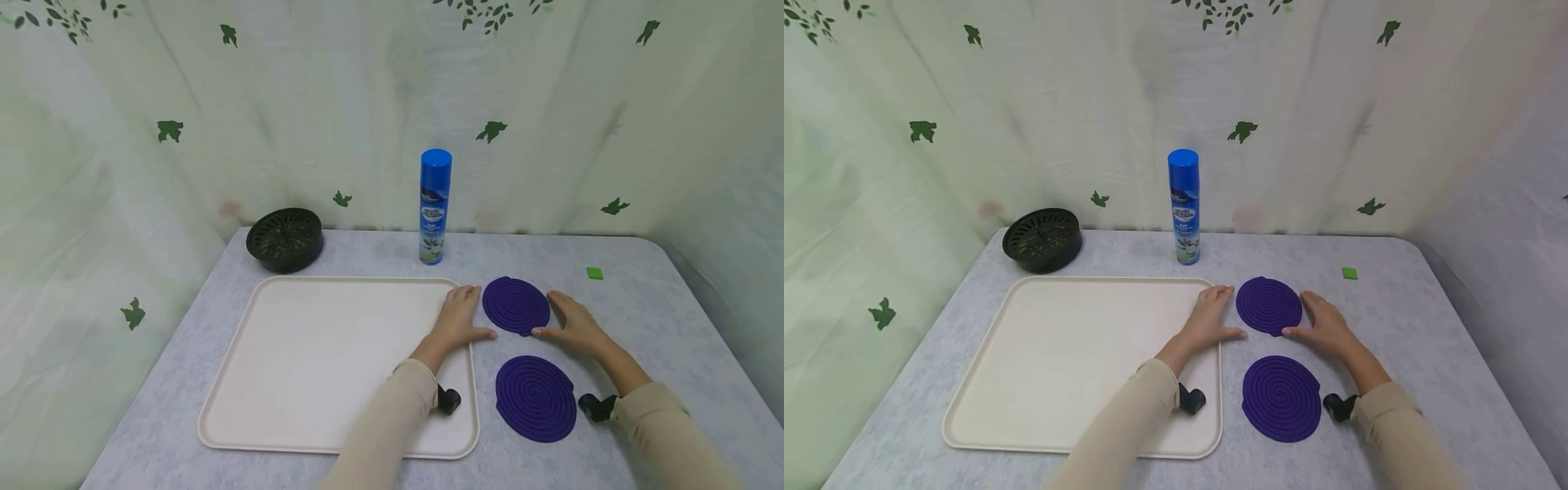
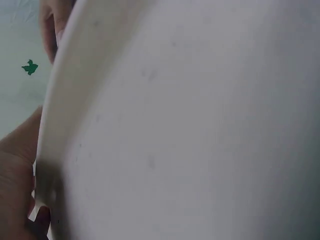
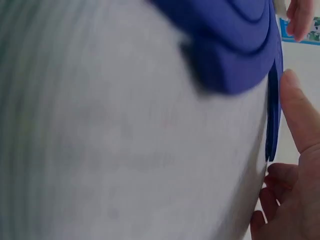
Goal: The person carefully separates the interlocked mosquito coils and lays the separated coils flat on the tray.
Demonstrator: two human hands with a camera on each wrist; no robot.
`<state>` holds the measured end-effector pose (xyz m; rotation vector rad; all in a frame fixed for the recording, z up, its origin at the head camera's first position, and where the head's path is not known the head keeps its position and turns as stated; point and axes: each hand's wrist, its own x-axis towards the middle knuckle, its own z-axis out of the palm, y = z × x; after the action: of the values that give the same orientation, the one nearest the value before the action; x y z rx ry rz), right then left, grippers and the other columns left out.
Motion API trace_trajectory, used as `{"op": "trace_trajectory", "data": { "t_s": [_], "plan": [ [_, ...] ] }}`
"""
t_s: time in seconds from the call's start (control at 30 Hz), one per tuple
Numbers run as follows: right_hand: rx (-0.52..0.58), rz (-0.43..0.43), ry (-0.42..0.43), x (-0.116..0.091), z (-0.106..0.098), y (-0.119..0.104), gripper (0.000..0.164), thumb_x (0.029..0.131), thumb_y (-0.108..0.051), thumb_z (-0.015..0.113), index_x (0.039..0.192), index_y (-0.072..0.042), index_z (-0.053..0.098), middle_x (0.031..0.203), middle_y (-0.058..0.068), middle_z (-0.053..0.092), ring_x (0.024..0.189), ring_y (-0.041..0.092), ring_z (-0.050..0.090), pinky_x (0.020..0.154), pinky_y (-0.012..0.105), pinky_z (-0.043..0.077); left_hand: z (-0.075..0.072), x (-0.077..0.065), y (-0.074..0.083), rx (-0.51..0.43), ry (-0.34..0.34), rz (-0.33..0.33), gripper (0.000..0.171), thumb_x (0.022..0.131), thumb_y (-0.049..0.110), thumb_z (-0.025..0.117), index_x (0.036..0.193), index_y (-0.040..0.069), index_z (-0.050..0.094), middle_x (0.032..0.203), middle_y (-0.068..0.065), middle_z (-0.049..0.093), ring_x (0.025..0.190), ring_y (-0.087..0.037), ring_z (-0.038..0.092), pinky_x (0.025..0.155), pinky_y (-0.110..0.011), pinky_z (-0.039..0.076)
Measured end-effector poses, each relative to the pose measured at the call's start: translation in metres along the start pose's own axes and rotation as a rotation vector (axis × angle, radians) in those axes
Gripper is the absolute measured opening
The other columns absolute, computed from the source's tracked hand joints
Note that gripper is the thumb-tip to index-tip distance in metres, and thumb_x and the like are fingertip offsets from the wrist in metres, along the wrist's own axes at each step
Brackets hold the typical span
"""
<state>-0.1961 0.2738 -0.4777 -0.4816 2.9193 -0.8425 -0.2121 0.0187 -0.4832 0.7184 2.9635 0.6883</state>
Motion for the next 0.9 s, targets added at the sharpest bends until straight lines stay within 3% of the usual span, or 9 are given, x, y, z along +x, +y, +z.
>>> {"op": "trace_trajectory", "data": {
  "t_s": [0.13,0.27,0.47,0.67,0.73,0.8,0.87,0.9],
  "plan": [
    [-0.032,-0.005,0.014,0.0,0.002,-0.001,0.086,0.073,-0.036,0.072,0.128,0.017,0.033,0.131,0.036,0.029,0.118,0.051,0.026,0.093,0.062,0.022,0.007,0.004,0.006,0.104,0.021,-0.034,0.087,0.069,0.057,0.067,0.136,0.008,0.038,0.13,-0.007,0.039,0.122,-0.024,0.029,0.102,-0.031,0.026],
    [0.014,0.016,0.007,0.0,0.003,-0.004,0.084,0.073,-0.034,0.073,0.128,0.015,0.033,0.132,0.036,0.027,0.12,0.051,0.022,0.094,0.064,0.018,0.009,0.004,0.01,0.16,0.038,-0.064,0.082,0.071,0.058,0.064,0.134,0.011,0.042,0.126,-0.004,0.04,0.12,-0.022,0.03,0.098,-0.031,0.029],
    [0.136,0.052,-0.036,0.0,0.001,-0.007,0.082,0.073,-0.029,0.074,0.13,0.012,0.031,0.135,0.035,0.021,0.123,0.051,0.015,0.096,0.064,0.012,0.007,0.002,0.013,0.186,0.045,-0.069,0.074,0.072,0.057,0.063,0.127,0.01,0.05,0.122,-0.004,0.039,0.117,-0.021,0.032,0.096,-0.03,0.031],
    [0.309,0.099,-0.056,-0.002,-0.001,-0.009,0.076,0.079,-0.022,0.07,0.133,0.009,0.026,0.137,0.033,0.02,0.127,0.047,0.011,0.099,0.061,0.01,0.005,0.001,0.017,0.153,0.06,-0.087,0.067,0.07,0.054,0.067,0.117,0.009,0.055,0.121,-0.004,0.039,0.116,-0.022,0.033,0.094,-0.031,0.032],
    [0.387,0.11,-0.053,-0.003,-0.002,-0.009,0.073,0.082,-0.018,0.067,0.135,0.007,0.024,0.134,0.033,0.027,0.126,0.045,0.018,0.099,0.06,0.014,0.005,0.001,0.017,0.128,0.065,-0.101,0.068,0.069,0.053,0.069,0.118,0.009,0.055,0.122,-0.004,0.039,0.117,-0.022,0.032,0.095,-0.031,0.032],
    [0.461,0.114,-0.05,-0.004,-0.002,-0.01,0.069,0.085,-0.013,0.063,0.137,0.003,0.02,0.124,0.031,0.042,0.118,0.037,0.036,0.097,0.051,0.028,0.006,0.001,0.018,0.109,0.081,-0.113,0.07,0.068,0.052,0.07,0.12,0.008,0.053,0.123,-0.005,0.039,0.118,-0.023,0.032,0.096,-0.032,0.031],
    [0.528,0.103,-0.044,-0.005,-0.002,-0.01,0.065,0.087,-0.008,0.058,0.138,0.0,0.018,0.104,0.026,0.055,0.097,0.025,0.052,0.083,0.036,0.041,0.008,0.001,0.019,0.097,0.107,-0.118,0.072,0.068,0.05,0.071,0.121,0.007,0.051,0.123,-0.007,0.039,0.118,-0.024,0.032,0.097,-0.032,0.03],
    [0.563,0.096,-0.038,-0.005,-0.003,-0.011,0.064,0.088,-0.006,0.056,0.138,-0.001,0.017,0.094,0.021,0.058,0.084,0.018,0.053,0.073,0.03,0.043,0.009,0.001,0.019,0.098,0.121,-0.118,0.073,0.068,0.05,0.071,0.122,0.007,0.049,0.123,-0.008,0.04,0.118,-0.024,0.032,0.097,-0.032,0.03]
  ]
}}
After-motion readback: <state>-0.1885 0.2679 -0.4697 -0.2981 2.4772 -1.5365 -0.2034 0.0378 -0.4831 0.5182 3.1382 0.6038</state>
